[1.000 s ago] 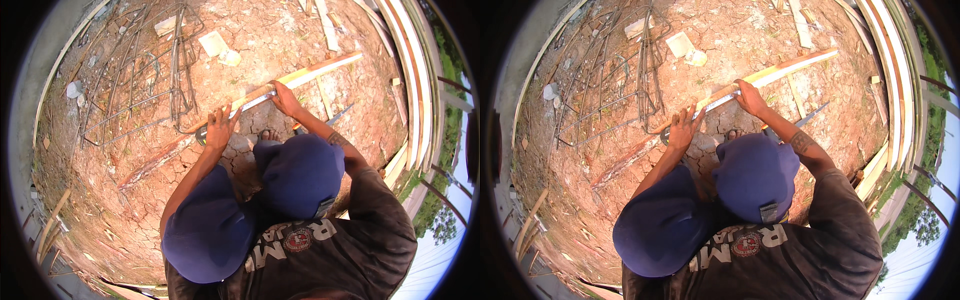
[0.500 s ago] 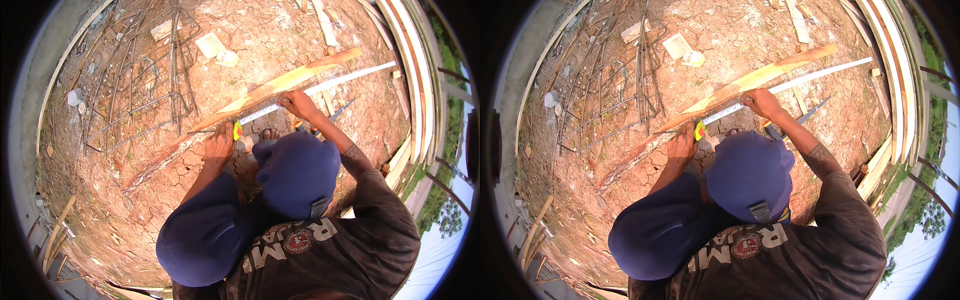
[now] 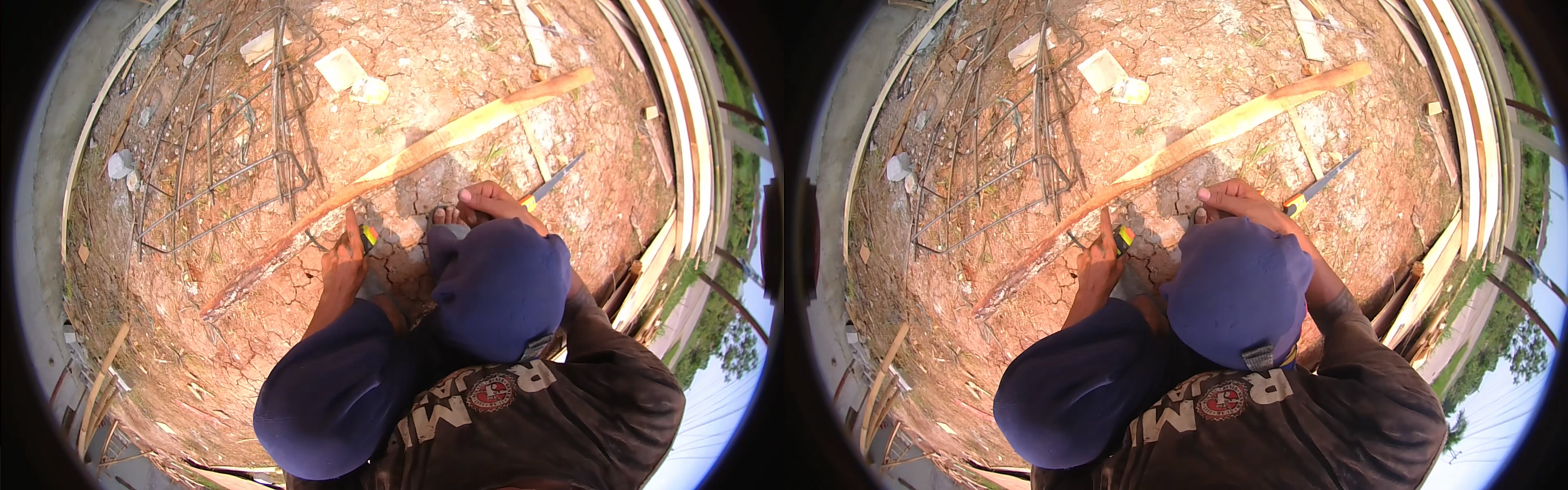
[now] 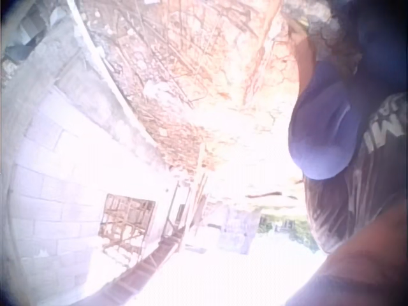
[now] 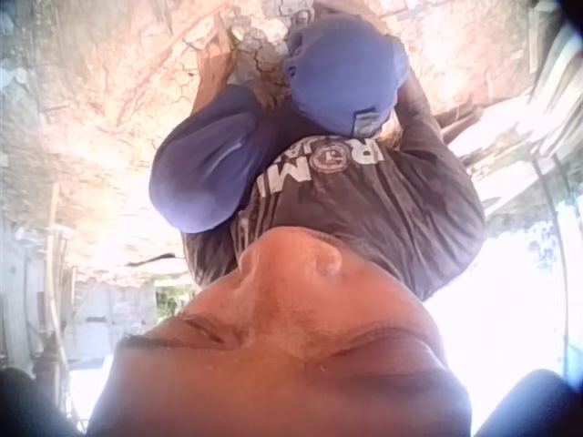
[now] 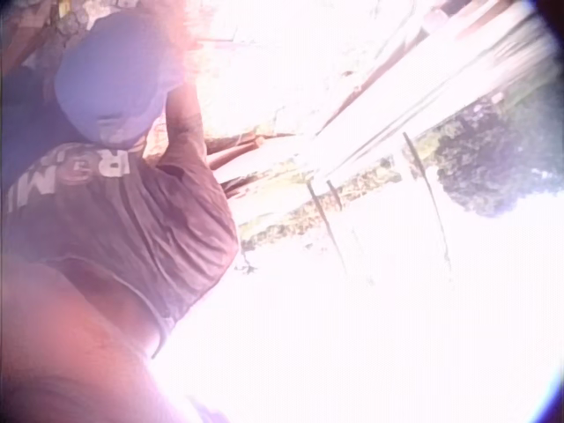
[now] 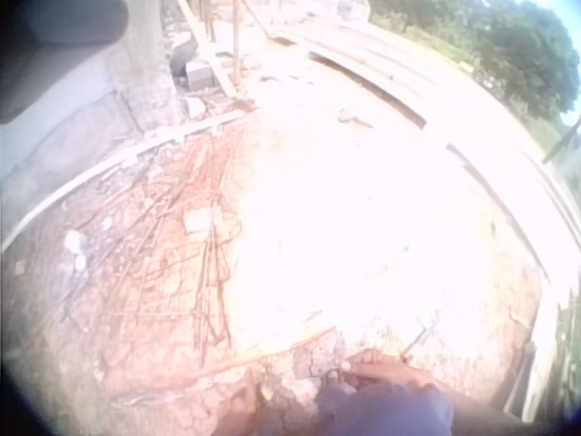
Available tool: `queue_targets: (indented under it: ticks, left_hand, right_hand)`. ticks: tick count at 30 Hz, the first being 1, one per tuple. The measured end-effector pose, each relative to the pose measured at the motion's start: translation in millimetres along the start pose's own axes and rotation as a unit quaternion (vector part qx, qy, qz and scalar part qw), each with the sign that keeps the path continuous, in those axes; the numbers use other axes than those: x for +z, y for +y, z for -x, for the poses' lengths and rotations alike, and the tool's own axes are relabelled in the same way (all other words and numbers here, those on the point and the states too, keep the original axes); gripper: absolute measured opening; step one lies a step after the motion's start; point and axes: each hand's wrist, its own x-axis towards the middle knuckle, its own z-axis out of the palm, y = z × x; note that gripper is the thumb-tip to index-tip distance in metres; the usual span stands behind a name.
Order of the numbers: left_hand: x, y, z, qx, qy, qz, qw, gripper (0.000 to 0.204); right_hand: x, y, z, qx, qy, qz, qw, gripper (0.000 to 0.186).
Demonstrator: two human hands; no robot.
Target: The person measures a wooden plank with a tape measure, marks it, and then uses a hand saw to cut the plank. The cut piece is separated from the main plank.
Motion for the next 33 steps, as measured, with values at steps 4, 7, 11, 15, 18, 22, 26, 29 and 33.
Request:
queue_targets:
  ticks: [4, 7, 11, 15, 18, 22, 26, 29, 33]
  left_hand:
    - [-28.3, -14.0, 25.6, -0.075, -0.029, 0.046, 0.996, 0.075]
    - [-63.1, -34.0, 34.3, -0.129, 0.012, 0.049, 0.99, 0.065]
    - [-81.8, -120.1, 28.0, -0.229, 0.184, 0.04, 0.955, 0.066]
    - [-74.4, -224.4, 51.0, -0.25, 0.333, -0.223, 0.882, 0.062]
    - [-92.3, -139.5, 17.0, -0.179, 0.239, -0.092, 0.95, 0.05]
    - [-59.8, -36.8, -44.2, -0.079, 0.059, 0.179, 0.979, 0.029]
    - [-0.2, 7.3, -125.2, 0.011, 0.049, 0.186, 0.981, 0.035]
    - [31.7, 17.0, -164.2, -0.047, 0.036, 0.115, 0.992, 0.05]
    - [23.1, 35.8, -208.2, -0.158, -0.165, 0.095, 0.969, 0.069]
  right_hand:
    - [-4.7, -16.4, -42.2, -0.034, 0.239, 0.268, 0.933, 0.038]
    - [-38.9, 11.0, -85.7, -0.032, 0.241, 0.239, 0.94, 0.03]
    - [-83.0, 19.8, -153.4, -0.116, 0.175, 0.417, 0.884, 0.031]
    - [-72.1, -3.0, -231.7, -0.242, 0.188, 0.446, 0.841, 0.034]
    - [-73.9, -5.2, -247.2, -0.217, 0.225, 0.353, 0.882, 0.034]
    - [-73.5, -11.0, -257.2, -0.289, 0.181, 0.437, 0.832, 0.042]
    - [-62.8, 2.4, -232.8, -0.342, 0.254, 0.382, 0.82, 0.052]
    - [-64.2, 25.6, -177.1, -0.301, 0.282, 0.295, 0.862, 0.053]
    - [-110.2, 92.6, -71.5, -0.239, 0.448, 0.326, 0.797, 0.048]
